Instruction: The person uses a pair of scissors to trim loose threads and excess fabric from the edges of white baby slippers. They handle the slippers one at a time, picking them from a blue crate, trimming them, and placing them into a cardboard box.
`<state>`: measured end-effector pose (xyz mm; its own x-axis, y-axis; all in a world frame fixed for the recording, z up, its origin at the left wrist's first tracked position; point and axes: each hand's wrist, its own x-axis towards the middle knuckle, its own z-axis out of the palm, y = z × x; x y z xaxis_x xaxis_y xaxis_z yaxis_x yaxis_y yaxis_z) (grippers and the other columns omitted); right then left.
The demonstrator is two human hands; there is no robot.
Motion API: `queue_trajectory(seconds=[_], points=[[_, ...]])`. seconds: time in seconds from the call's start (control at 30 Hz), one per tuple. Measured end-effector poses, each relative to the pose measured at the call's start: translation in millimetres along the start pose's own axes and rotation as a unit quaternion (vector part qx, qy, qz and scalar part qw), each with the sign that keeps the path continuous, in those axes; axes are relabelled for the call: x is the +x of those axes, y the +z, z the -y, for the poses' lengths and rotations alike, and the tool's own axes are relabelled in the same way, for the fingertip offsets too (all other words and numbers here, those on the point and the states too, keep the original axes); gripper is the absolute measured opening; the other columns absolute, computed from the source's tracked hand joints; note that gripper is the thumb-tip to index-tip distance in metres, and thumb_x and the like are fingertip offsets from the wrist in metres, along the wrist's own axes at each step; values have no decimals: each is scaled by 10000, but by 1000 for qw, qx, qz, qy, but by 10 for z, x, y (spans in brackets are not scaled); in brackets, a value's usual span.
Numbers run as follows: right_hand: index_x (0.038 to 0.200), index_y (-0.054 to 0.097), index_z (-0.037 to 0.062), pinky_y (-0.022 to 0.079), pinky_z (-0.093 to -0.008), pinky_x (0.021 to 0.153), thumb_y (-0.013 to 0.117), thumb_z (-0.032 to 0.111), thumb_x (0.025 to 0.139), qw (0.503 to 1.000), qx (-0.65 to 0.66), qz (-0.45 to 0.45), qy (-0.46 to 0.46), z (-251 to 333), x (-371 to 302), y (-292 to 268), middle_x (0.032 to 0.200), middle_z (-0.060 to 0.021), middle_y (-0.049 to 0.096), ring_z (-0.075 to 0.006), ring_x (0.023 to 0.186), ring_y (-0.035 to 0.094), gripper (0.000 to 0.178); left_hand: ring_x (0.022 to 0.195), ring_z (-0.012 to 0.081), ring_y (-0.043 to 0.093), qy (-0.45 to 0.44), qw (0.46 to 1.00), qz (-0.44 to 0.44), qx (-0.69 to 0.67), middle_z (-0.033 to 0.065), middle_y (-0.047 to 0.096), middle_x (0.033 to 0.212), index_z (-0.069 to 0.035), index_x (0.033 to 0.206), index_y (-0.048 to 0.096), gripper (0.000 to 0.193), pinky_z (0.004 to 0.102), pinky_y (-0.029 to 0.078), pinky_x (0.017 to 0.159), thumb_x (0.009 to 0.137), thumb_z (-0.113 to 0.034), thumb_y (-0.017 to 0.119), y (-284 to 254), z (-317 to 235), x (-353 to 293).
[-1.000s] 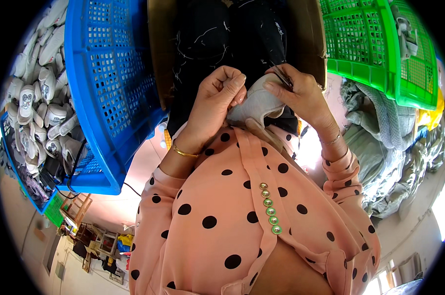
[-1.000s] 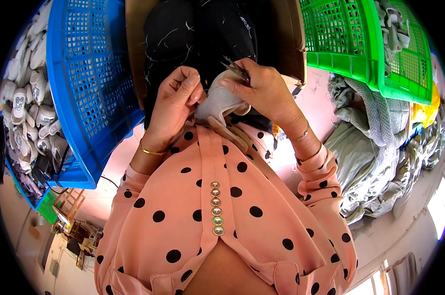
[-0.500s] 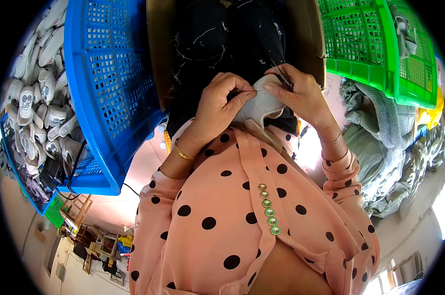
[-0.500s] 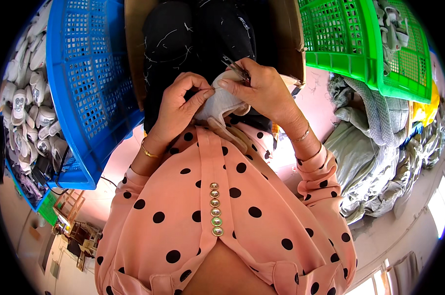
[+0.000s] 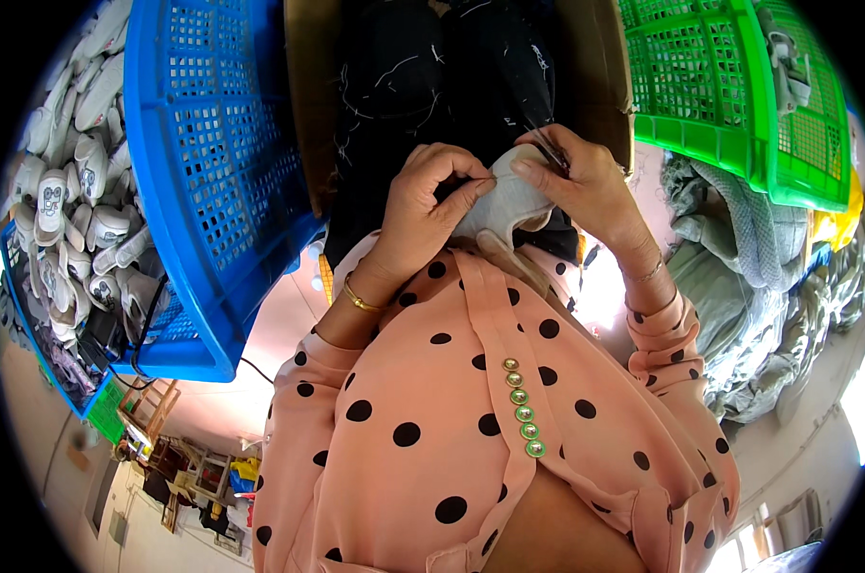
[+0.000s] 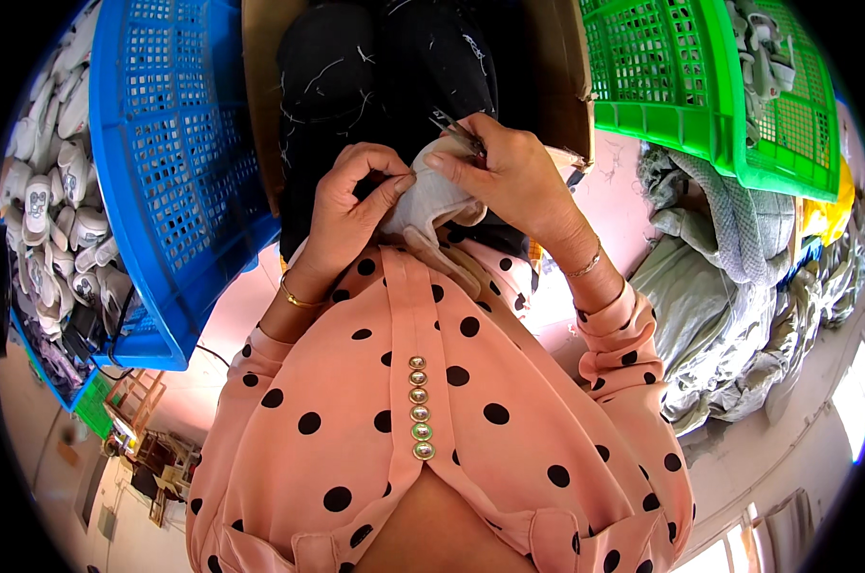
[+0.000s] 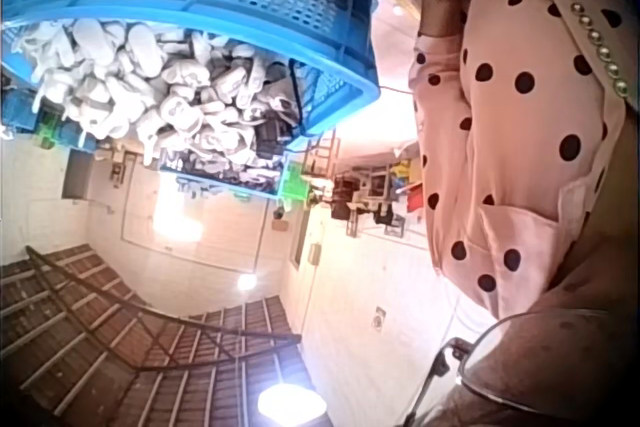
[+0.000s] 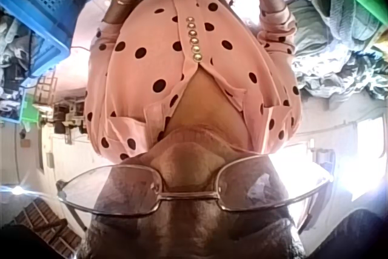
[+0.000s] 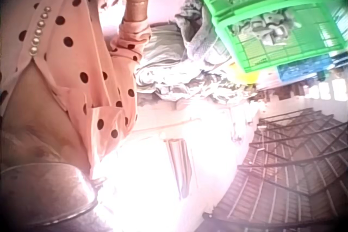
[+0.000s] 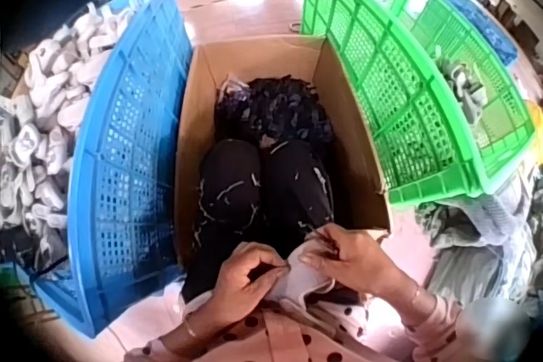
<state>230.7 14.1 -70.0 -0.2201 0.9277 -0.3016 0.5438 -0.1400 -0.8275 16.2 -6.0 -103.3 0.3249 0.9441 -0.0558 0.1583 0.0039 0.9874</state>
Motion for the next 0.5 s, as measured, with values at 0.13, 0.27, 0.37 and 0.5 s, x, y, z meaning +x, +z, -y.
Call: queue_trajectory(seconds=[0.13,0.27,0.37,0.5], points=[[1029,621,-49,531,-303,622,756,360,849,1000,5,0,-3,17,5,1,755,-180,675,-241,680,697,467,838,76,544,53,996,16,71,5,621,940,-36,958,630,59,209,458,758,919,-59,667,-44,6,34],[1019,623,-43,529,-304,615,756,356,849,1000,2,-1,-10,12,7,7,749,-176,672,-237,673,695,454,871,73,535,-146,976,92,-135,-8,606,941,-25,990,608,93,212,454,779,966,-114,620,-108,3,73],[1017,624,-42,528,-304,614,758,351,848,1000,0,-1,-9,23,5,14,748,-173,672,-234,666,691,449,878,66,536,-195,956,110,-191,-15,596,941,-24,1015,597,134,207,451,795,996,-156,580,-134,-9,89],[1031,625,-44,528,-305,616,758,350,849,1000,8,-5,-5,16,0,7,755,-177,674,-237,664,689,454,878,59,543,-219,940,55,-254,-10,599,947,-30,1025,604,136,193,447,796,996,-161,583,-104,-51,38]])
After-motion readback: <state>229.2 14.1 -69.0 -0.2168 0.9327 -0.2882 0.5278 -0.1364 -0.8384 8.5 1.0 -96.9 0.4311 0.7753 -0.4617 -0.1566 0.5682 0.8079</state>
